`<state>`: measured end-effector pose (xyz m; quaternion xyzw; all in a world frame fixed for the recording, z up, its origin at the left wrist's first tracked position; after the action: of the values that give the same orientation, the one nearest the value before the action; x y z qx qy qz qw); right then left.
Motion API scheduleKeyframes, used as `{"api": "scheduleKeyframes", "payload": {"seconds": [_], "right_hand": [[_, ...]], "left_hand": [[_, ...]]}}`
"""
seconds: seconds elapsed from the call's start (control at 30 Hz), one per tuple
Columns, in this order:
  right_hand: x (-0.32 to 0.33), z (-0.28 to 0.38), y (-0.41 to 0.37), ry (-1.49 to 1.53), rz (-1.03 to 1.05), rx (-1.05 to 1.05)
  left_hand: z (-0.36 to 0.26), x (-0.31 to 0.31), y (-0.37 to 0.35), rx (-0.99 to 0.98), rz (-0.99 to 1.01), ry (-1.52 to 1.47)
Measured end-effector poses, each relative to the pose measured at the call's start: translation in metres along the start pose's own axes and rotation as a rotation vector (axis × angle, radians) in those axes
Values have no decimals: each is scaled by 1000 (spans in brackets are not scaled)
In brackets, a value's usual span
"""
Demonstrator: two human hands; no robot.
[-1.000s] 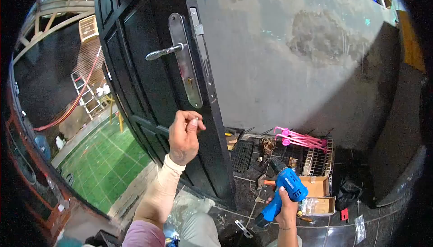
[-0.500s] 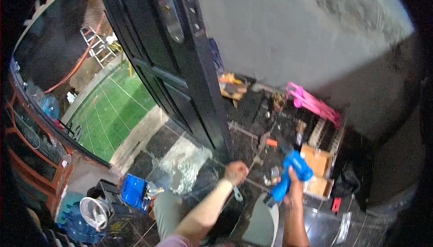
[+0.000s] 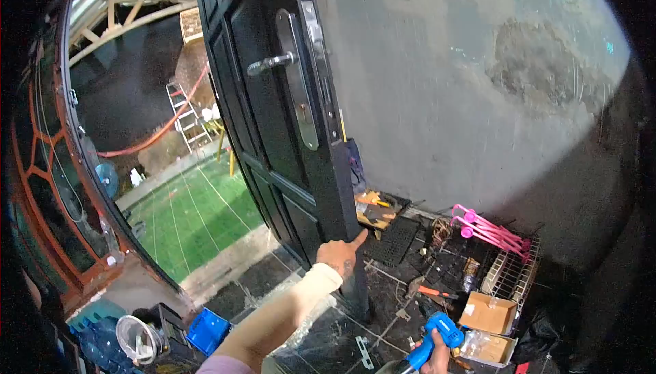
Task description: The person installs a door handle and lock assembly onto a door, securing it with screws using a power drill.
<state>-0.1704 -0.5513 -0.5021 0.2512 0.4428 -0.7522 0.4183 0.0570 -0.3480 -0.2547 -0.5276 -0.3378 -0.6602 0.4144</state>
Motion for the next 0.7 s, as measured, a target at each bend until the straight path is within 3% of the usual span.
{"api": "scheduleKeyframes", "payload": {"seconds": [0.13,0.37,0.6,0.7], "right_hand": [[-29,-3,-23,-39,-14,11],[-51,21,-57,-101,19,73],[-96,43,-67,-190,54,69],[-132,44,-73,-280,191,161]], "left_hand": [[-4,4,3,-81,21,164],[34,-6,-42,-138,34,45],[79,-10,-106,-42,103,-113],[95,-18,-127,7,88,-149]]}}
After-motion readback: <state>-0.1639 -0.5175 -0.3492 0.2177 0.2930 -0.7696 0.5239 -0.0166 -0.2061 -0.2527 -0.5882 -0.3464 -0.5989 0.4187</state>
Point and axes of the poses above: each hand's wrist, its own y-axis towards the middle knuckle, its own x-axis out of the back of the hand, z = x × y, the point moved 3 cm from there along y, towards the middle knuckle, and after that the axes turned 2 degrees about z, right-handed, at the moved point
